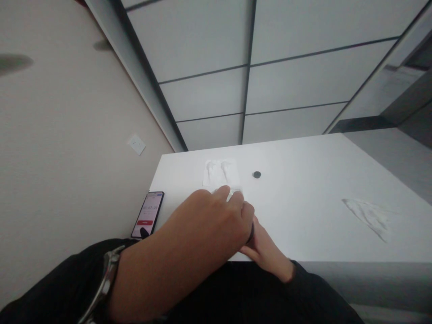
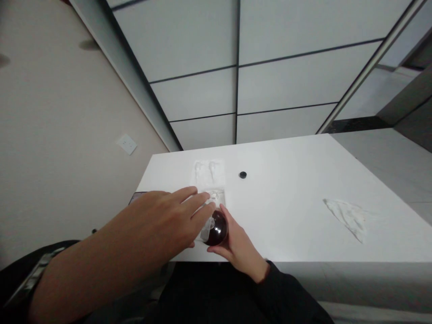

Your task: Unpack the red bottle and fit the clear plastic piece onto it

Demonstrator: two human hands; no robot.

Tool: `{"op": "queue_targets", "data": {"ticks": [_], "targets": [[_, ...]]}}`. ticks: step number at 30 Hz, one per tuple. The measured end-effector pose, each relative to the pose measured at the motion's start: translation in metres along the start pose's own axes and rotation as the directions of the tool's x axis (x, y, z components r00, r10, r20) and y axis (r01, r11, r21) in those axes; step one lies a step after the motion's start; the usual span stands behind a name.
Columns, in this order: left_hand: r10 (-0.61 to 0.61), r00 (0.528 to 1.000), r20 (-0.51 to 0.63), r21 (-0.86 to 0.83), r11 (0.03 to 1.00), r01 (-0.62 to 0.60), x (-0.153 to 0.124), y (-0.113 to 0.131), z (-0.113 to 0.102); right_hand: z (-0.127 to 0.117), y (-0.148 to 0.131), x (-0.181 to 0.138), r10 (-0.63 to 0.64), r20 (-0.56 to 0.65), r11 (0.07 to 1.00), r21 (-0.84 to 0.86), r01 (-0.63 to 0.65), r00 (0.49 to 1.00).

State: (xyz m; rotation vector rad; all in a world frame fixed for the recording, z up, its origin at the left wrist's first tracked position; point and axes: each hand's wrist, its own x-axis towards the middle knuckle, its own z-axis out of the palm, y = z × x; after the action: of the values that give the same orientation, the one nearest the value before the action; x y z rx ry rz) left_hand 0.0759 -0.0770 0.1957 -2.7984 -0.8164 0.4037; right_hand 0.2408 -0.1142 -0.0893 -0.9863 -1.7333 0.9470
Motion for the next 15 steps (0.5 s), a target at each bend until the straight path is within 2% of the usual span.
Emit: {"op": "queue_targets", "data": {"ticks": [4,9,15], "targets": [[0.016,1.0,0.002,0.011,1.0,-0.016,0.001,0.0,-0.002,0.001,0.002,-0.001,0.008,-0.009,1.0,-0.01,-0.008,1.0],[0.039,0.996,0.079,0.008,0.999,-0.04,0.003,-0.001,-0.005,0.0,0.003,-0.001,0.031,0.0,0.999,-0.005,-0.031,1.0],[0.03,0.998,0.06,-0.019,0.999,-0.029,0.008,-0.002,-0.011,0.0,0.002,0.0,0.056,0.031,0.998,0.005,-0.056,0.998]]}}
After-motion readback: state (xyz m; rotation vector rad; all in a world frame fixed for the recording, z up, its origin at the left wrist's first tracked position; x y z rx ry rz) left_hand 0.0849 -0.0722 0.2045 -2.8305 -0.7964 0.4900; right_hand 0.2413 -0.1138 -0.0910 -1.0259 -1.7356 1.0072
